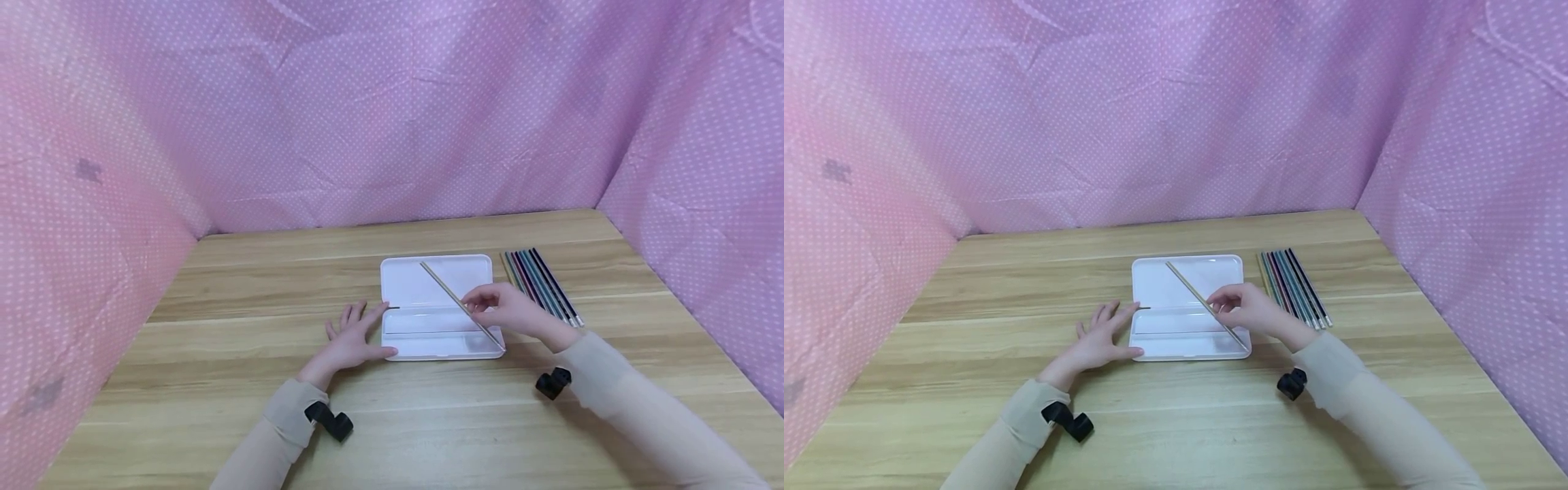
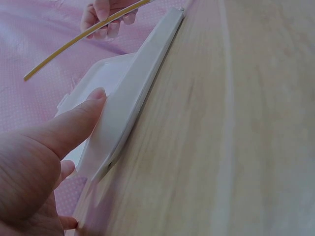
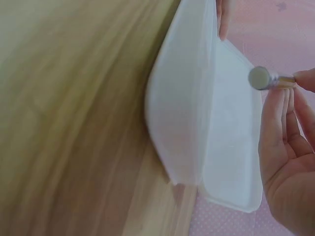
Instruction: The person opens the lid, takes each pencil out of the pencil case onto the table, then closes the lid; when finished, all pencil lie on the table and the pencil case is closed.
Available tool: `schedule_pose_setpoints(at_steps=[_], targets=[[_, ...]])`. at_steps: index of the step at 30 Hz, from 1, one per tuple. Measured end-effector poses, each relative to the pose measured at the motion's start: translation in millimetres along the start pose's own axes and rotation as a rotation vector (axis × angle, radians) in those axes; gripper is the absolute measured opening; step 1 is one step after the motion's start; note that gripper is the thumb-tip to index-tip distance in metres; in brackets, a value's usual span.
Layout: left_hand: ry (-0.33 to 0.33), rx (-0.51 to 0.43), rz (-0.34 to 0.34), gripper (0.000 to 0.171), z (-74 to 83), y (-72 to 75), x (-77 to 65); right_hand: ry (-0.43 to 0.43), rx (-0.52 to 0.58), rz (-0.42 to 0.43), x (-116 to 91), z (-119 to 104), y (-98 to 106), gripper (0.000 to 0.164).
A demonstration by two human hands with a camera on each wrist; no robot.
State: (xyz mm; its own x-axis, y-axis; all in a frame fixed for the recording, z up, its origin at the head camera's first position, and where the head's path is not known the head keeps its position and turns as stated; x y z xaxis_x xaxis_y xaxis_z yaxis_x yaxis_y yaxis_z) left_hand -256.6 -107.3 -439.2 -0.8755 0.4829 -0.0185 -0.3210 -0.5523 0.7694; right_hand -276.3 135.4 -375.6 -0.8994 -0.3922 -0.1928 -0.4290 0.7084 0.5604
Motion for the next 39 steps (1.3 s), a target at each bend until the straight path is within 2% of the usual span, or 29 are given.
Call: schedule_pose_setpoints(at_steps=[14,19,23,27,30,32,33,35,37,39], targets=[[-0.002,0.009,-0.009,0.092,0.7,0.9,0.7,-0.047,0.137,0.098,-29,43,48,0.034],[-0.01,0.009,-0.005,0.092,-0.1,2.2,2.0,-0.097,0.198,0.134,-36,63,73,0.035],[-0.012,0.019,-0.009,0.092,-1.5,1.7,3.2,-0.154,0.243,0.155,-41,81,94,0.02],[-0.014,0.018,-0.004,0.092,-1.6,2.3,3.9,-0.204,0.326,0.154,-41,98,111,0.033],[-0.011,0.017,0.0,0.091,-0.7,3.7,3.9,-0.24,0.377,0.145,-38,110,122,0.033],[-0.009,0.013,0.0,0.091,-0.3,4.1,3.8,-0.282,0.343,0.15,-36,118,128,0.019],[-0.007,0.013,-0.002,0.091,-0.4,4.1,3.5,-0.304,0.314,0.156,-35,122,130,0.018],[-0.004,0.015,-0.006,0.091,-0.8,3.5,3.1,-0.341,0.259,0.165,-33,130,134,0.036],[-0.004,0.018,-0.009,0.091,-1.3,2.7,2.8,-0.363,0.253,0.164,-32,137,137,0.042],[0.002,0.021,-0.015,0.091,-1.8,2.1,2.6,-0.368,0.319,0.144,-30,144,139,0.034]])
Point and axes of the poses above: each hand's wrist, its own x-axis towards the middle knuckle, its own y-axis out of the back of the hand, z = x × y, the point moved 9 cm from there along x, towards the middle knuckle, and after that the axes turned 14 degrees about -y, right-handed, at the moved point
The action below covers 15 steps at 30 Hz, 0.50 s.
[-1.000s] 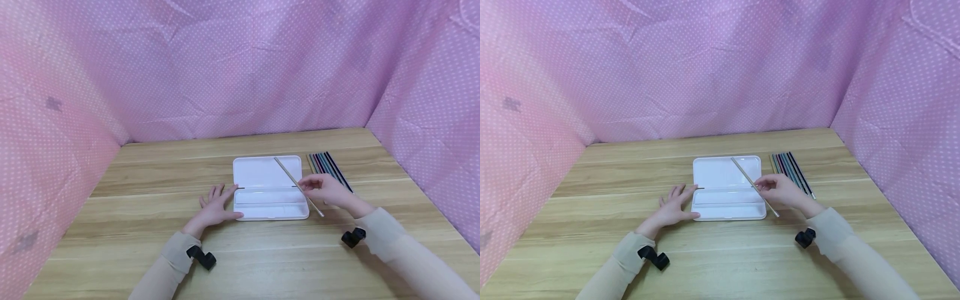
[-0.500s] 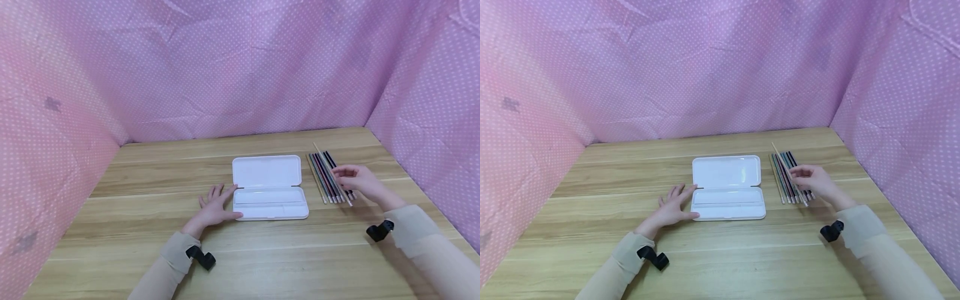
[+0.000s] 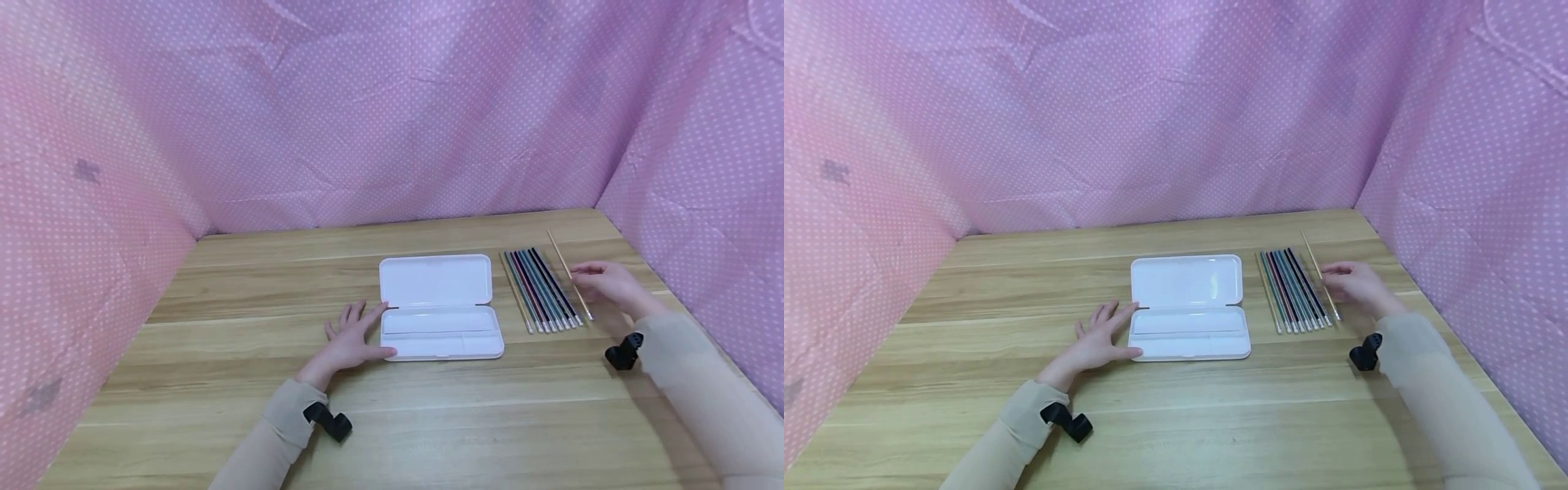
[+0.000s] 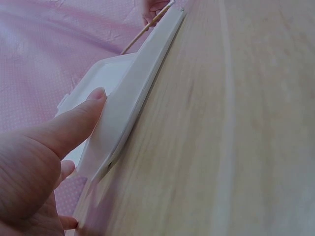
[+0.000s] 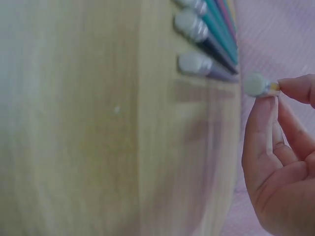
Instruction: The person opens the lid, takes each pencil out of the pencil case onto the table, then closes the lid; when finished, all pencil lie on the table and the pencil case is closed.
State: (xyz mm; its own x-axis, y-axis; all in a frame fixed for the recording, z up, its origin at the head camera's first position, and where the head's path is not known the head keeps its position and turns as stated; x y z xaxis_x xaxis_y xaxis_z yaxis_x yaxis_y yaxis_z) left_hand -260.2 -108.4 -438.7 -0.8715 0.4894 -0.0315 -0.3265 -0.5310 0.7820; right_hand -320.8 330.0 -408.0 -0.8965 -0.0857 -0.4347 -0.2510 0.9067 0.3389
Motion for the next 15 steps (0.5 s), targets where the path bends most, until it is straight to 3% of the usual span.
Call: schedule_pose_setpoints(at_steps=[3,7,15], targets=[[0.001,0.004,-0.001,0.091,0.3,0.0,0.3,-0.013,0.043,-0.035,5,5,1,0.035],[-0.002,0.006,0.001,0.09,0.8,0.1,0.6,-0.027,-0.065,0.004,10,6,2,0.057],[0.002,-0.001,-0.005,0.091,0.5,-0.8,0.0,-0.043,-0.258,0.094,20,7,0,0.046]])
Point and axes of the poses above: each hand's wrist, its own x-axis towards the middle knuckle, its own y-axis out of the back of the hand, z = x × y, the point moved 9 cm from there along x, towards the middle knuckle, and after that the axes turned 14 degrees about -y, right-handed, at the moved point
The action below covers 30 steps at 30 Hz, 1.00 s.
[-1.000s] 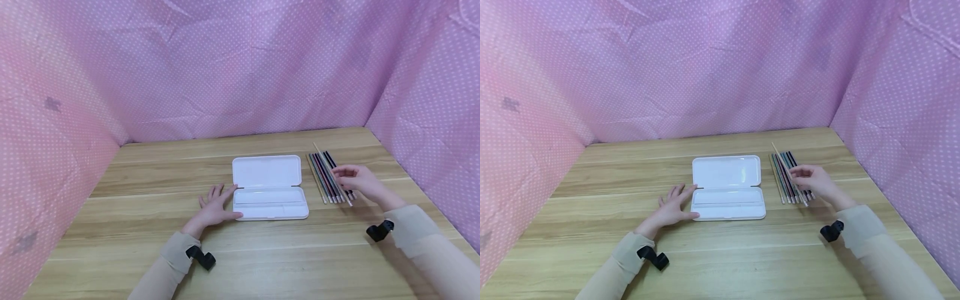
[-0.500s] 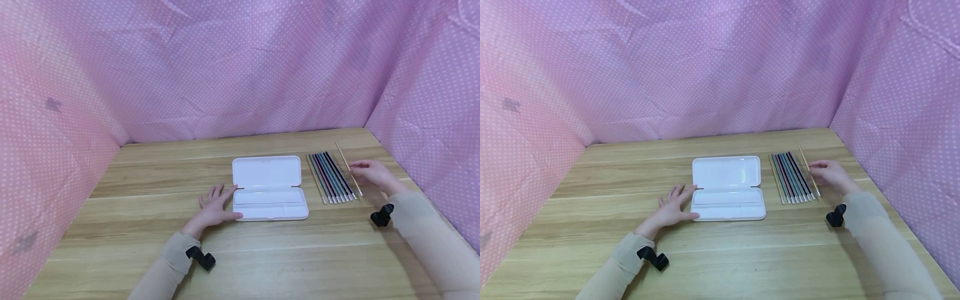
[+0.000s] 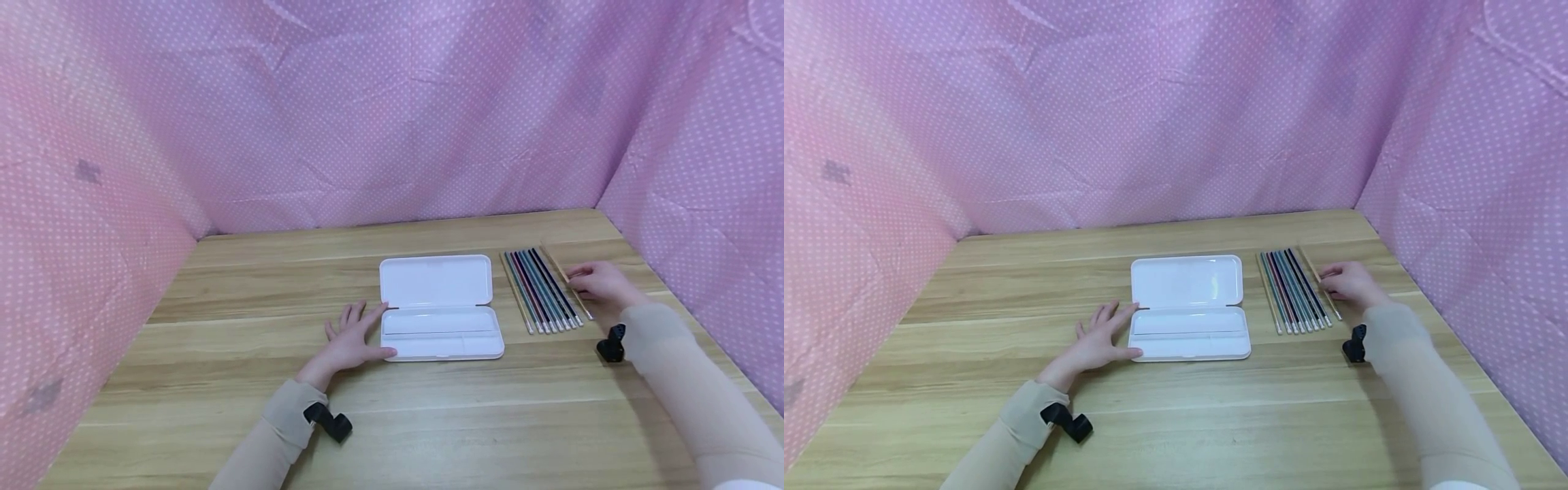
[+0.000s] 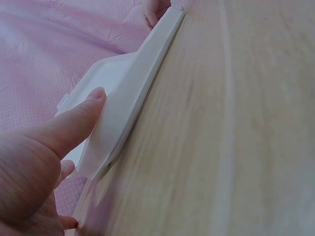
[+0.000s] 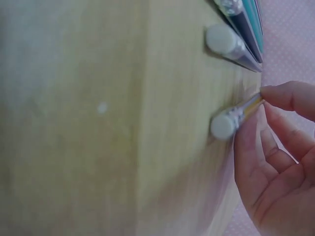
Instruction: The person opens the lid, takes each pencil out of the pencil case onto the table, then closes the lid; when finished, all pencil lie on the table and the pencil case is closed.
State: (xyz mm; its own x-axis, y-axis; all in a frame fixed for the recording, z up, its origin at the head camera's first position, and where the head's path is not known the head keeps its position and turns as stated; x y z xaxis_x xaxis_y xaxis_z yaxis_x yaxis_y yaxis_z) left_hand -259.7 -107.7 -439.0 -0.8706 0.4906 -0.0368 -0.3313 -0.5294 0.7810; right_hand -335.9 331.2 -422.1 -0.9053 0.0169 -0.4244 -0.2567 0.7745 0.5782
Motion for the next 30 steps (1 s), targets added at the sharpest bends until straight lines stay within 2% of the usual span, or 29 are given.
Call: schedule_pose_setpoints(at_steps=[5,15,30], targets=[[0.006,-0.004,0.001,0.09,-0.9,-0.2,-0.8,-0.012,-0.039,0.028,3.9,-2.5,-0.8,0.043],[0.007,-0.019,0.005,0.091,-0.6,1.0,-1.5,-0.014,-0.124,0.027,3.3,-6.3,-3.2,0.041],[0.003,-0.013,0.002,0.091,-1.8,0.0,1.1,-0.034,-0.078,-0.006,-1.5,-2.3,-6.8,0.045]])
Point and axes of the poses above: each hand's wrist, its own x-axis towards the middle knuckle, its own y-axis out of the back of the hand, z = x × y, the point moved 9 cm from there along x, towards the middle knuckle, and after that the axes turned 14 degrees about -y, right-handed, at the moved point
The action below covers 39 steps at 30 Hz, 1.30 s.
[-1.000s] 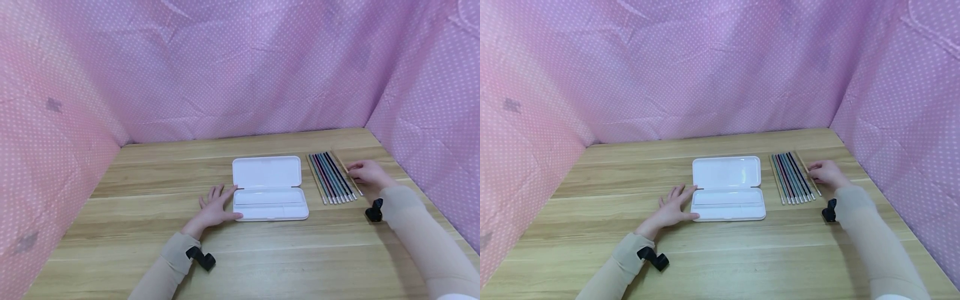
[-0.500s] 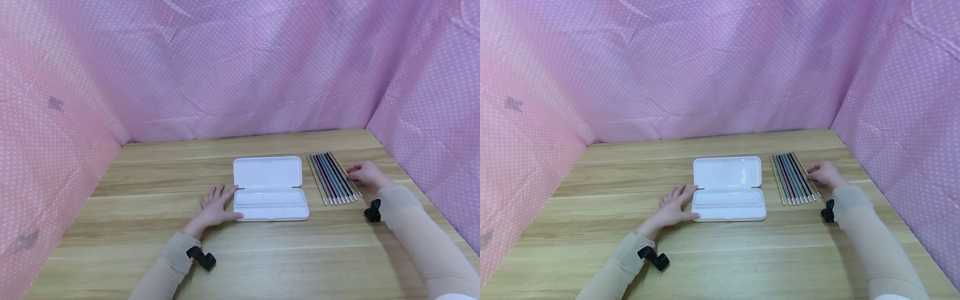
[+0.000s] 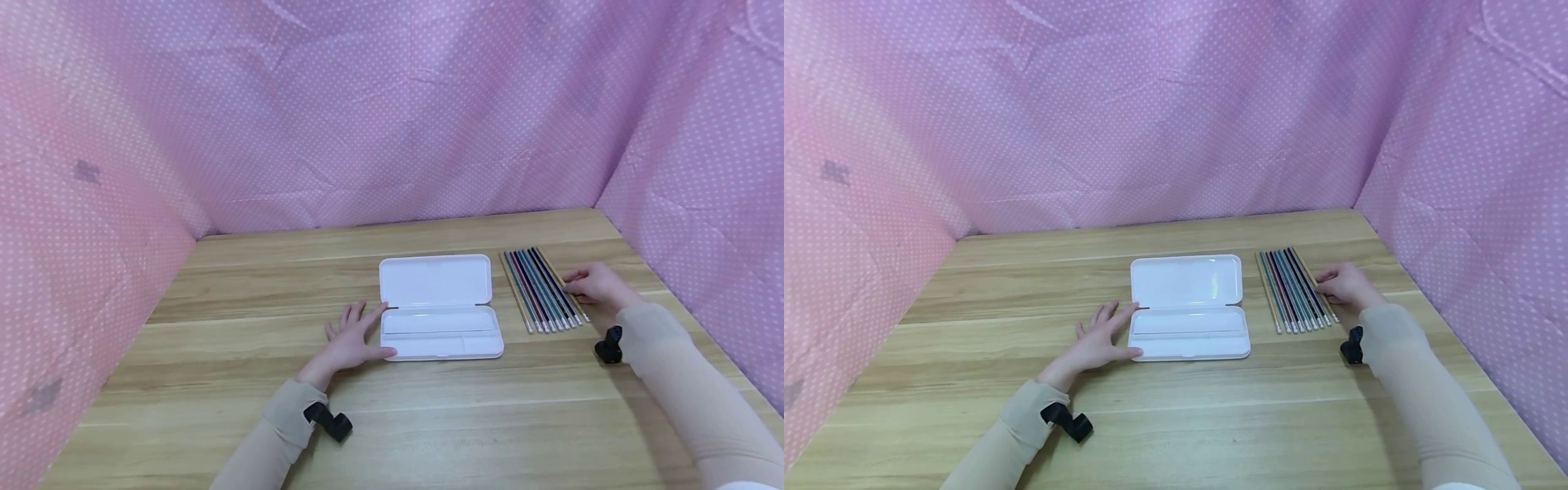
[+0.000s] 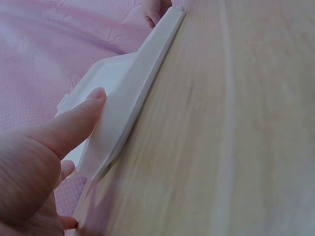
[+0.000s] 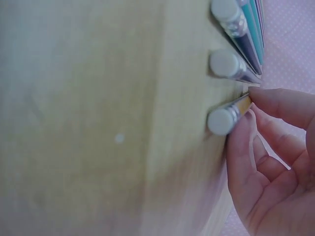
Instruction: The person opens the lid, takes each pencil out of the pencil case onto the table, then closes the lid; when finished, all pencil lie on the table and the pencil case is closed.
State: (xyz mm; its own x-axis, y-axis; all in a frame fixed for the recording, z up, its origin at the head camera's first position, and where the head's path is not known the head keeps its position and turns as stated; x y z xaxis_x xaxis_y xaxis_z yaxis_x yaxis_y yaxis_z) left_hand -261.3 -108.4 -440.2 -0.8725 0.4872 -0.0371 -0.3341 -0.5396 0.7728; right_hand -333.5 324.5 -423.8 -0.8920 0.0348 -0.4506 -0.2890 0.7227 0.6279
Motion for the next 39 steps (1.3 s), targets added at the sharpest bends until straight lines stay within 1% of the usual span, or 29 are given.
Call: schedule_pose_setpoints(at_steps=[3,10,21,22,26,29,35,39], targets=[[-0.004,0.002,0.005,0.091,0.1,0.8,-0.2,0.0,-0.001,-0.005,0,0,0,0.046],[-0.01,-0.019,0.006,0.091,2.0,1.5,-0.4,-0.021,0.05,-0.04,-3,0,-2,0.047],[-0.013,-0.018,0.005,0.091,-0.7,0.5,1.5,-0.011,0.044,-0.044,-7,-3,1,0.047],[-0.014,-0.02,0.004,0.091,-0.9,0.4,1.5,-0.004,0.038,-0.046,-8,-5,2,0.047],[-0.018,-0.025,0.003,0.091,-1.2,0.5,1.7,0.023,-0.041,-0.002,-16,-16,6,0.048],[-0.02,-0.027,0.004,0.091,-1.4,0.7,1.5,0.032,-0.08,0.015,-20,-25,5,0.049],[-0.017,-0.021,0.005,0.091,-0.9,1.4,0.5,0.078,-0.035,-0.021,-27,-49,-6,0.049],[-0.015,-0.025,0.005,0.091,-1.2,1.1,0.0,0.114,-0.035,-0.032,-34,-63,-16,0.046]])
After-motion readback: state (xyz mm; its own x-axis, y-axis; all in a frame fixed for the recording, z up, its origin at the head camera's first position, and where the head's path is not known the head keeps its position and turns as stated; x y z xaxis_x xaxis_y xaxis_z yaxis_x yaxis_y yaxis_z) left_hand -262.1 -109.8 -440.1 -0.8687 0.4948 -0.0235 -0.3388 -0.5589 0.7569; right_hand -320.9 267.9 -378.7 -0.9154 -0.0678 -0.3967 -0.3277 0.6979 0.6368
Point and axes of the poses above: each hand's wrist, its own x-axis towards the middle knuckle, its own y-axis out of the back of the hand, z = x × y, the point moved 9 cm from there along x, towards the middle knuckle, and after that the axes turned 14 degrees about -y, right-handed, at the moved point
